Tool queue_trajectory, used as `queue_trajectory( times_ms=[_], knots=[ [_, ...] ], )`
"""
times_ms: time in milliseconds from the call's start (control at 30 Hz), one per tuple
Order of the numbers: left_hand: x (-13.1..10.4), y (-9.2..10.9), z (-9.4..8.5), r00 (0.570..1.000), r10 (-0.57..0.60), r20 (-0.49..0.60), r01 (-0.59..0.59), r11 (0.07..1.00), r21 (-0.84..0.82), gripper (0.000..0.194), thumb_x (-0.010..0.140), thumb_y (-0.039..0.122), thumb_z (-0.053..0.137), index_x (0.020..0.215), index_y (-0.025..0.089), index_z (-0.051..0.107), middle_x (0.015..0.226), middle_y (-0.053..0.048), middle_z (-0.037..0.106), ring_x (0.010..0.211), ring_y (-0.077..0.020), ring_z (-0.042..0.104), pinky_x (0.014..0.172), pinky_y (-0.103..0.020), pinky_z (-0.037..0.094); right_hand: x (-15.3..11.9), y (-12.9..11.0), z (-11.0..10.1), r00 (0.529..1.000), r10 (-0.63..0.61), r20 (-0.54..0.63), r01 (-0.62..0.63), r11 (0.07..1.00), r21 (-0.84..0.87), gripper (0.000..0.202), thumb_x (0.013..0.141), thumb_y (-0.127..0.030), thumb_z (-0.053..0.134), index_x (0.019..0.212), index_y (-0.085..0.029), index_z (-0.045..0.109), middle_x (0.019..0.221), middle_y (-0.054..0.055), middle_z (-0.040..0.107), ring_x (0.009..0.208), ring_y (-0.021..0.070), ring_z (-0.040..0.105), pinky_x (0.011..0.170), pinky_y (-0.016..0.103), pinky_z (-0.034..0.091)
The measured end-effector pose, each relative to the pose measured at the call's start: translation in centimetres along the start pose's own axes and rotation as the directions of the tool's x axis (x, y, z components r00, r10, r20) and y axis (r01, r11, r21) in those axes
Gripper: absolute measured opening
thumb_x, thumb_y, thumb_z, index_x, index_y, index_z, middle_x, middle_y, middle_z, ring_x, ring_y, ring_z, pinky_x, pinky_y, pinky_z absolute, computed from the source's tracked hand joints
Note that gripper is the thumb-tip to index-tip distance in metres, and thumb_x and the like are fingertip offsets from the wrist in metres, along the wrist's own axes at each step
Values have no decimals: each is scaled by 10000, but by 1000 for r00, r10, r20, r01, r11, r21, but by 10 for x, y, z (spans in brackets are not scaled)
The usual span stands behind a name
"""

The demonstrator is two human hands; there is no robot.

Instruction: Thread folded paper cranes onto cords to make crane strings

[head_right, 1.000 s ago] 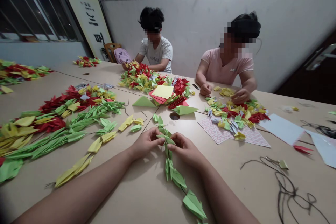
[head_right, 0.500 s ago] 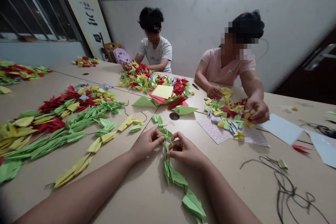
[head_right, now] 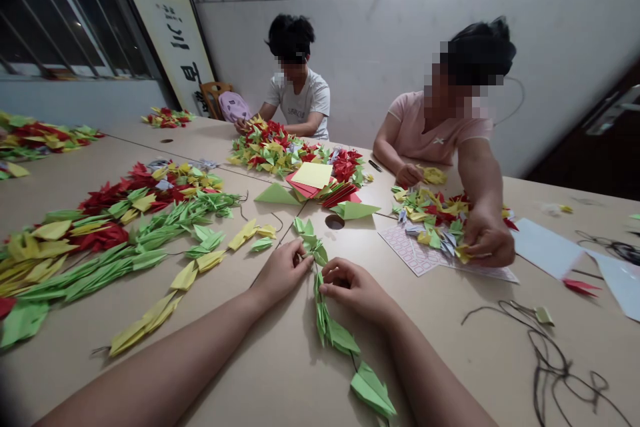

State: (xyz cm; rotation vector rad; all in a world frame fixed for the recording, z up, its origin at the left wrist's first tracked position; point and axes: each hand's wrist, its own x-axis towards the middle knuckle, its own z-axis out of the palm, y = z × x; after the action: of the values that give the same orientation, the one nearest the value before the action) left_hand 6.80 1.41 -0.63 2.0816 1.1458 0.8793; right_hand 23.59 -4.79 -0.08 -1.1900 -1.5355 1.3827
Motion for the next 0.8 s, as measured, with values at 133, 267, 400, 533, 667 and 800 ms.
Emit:
queue_trajectory(
  times_ms=[133,267,400,533,667,800],
  knots=[
    [-3,1,-2,995,82,-60,-82,997,10,90,737,240,519,786,183,469,778,-19,498,705,-161,466,631,-263,353,1,0,1,1000,-5,-23,5,1000,-19,229,717,-328,607,838,-173,488,728,-9,515,683,112,461,614,244,333],
    [-9,6,-12,954,300,13,-300,954,9,153,772,335,513,778,185,480,781,-23,493,764,-169,469,700,-275,369,3,0,1,999,-29,-28,29,1000,5,236,731,-344,592,845,-169,484,732,-7,513,694,114,467,628,248,344],
    [-13,9,-17,863,422,276,-441,897,9,274,694,435,599,652,180,507,732,-16,495,737,-167,471,676,-269,379,3,0,0,999,-29,-37,29,1000,7,255,737,-373,579,839,-164,475,745,2,521,711,122,472,648,258,352],
    [-12,8,-15,857,389,338,-420,908,18,259,726,416,571,661,172,516,765,-18,510,772,-168,476,700,-275,382,3,1,0,999,-14,-29,14,1000,9,272,746,-403,562,831,-162,470,724,-3,515,678,114,460,617,250,344],
    [-10,6,-14,854,360,375,-383,924,-15,165,758,310,544,687,164,513,785,-13,515,798,-158,475,716,-266,378,3,3,0,1000,-25,-4,25,1000,0,271,746,-398,568,837,-164,465,742,-1,510,684,110,456,609,246,344],
    [-9,4,-15,845,356,400,-366,929,-55,186,773,319,532,682,159,507,770,-10,507,772,-148,470,684,-252,378,3,4,0,999,-31,30,33,998,-63,303,699,-372,632,831,-172,445,684,-32,451,580,77,384,513,220,296]
  ],
)
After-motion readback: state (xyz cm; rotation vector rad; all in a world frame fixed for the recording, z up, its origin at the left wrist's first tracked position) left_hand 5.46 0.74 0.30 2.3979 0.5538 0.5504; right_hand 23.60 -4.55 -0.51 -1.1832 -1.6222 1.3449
